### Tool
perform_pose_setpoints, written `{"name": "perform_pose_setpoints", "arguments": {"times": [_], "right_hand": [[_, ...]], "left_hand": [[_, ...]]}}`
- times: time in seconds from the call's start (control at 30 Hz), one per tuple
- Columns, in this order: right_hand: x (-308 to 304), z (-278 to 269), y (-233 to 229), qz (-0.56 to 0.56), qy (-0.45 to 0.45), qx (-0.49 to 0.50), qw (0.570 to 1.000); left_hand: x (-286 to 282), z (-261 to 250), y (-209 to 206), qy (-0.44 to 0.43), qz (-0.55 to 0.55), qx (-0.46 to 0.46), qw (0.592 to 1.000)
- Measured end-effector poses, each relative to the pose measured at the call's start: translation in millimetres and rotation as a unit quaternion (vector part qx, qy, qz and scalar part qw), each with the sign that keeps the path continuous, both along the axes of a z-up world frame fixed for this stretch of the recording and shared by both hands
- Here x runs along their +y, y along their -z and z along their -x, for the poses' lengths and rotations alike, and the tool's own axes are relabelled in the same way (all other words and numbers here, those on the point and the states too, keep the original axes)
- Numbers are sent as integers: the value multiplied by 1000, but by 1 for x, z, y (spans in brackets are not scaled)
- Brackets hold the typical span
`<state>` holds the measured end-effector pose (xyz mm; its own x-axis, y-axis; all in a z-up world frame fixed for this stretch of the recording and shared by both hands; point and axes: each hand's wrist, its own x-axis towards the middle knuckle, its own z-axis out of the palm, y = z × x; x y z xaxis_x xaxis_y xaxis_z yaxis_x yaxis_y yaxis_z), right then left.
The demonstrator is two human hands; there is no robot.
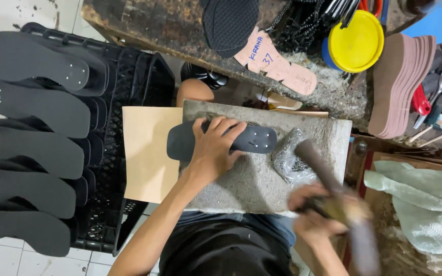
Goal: Hammering small nails into shoe soles on a workbench in a manufacturing setting.
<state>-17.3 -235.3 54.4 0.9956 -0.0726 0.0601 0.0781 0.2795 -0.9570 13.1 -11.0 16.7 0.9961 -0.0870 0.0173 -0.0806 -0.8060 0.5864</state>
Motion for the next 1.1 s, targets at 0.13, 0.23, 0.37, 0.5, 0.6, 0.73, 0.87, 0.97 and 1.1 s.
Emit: {"name": "perform_pose_setpoints", "arguments": {"times": [0.13,0.23,0.37,0.5,0.6,0.73,0.87,0.97,1.1], "right_hand": [[22,-26,-20,511,-237,46,825],[-23,3,7,396,-163,68,901],[-19,2,32,-96,-209,-67,971],[-4,-20,33,555,-219,-60,800],[-20,-19,42,669,-195,-64,714],[-24,-5,60,679,-181,-122,701],[10,-17,43,626,-211,-58,748],[9,-6,42,624,-213,-61,750],[13,-13,40,617,-199,-97,755]], "left_hand": [[3,-5,5,-12,-23,-50,998],[0,0,4,-8,-6,-20,1000],[1,-7,3,3,18,73,997],[1,-1,3,-16,-12,-37,999],[4,-3,-4,-6,50,29,998],[2,2,-7,-14,60,11,998],[3,-4,-8,-16,61,22,998],[7,-2,-15,-19,76,-2,997],[6,-6,-12,-4,87,7,996]]}}
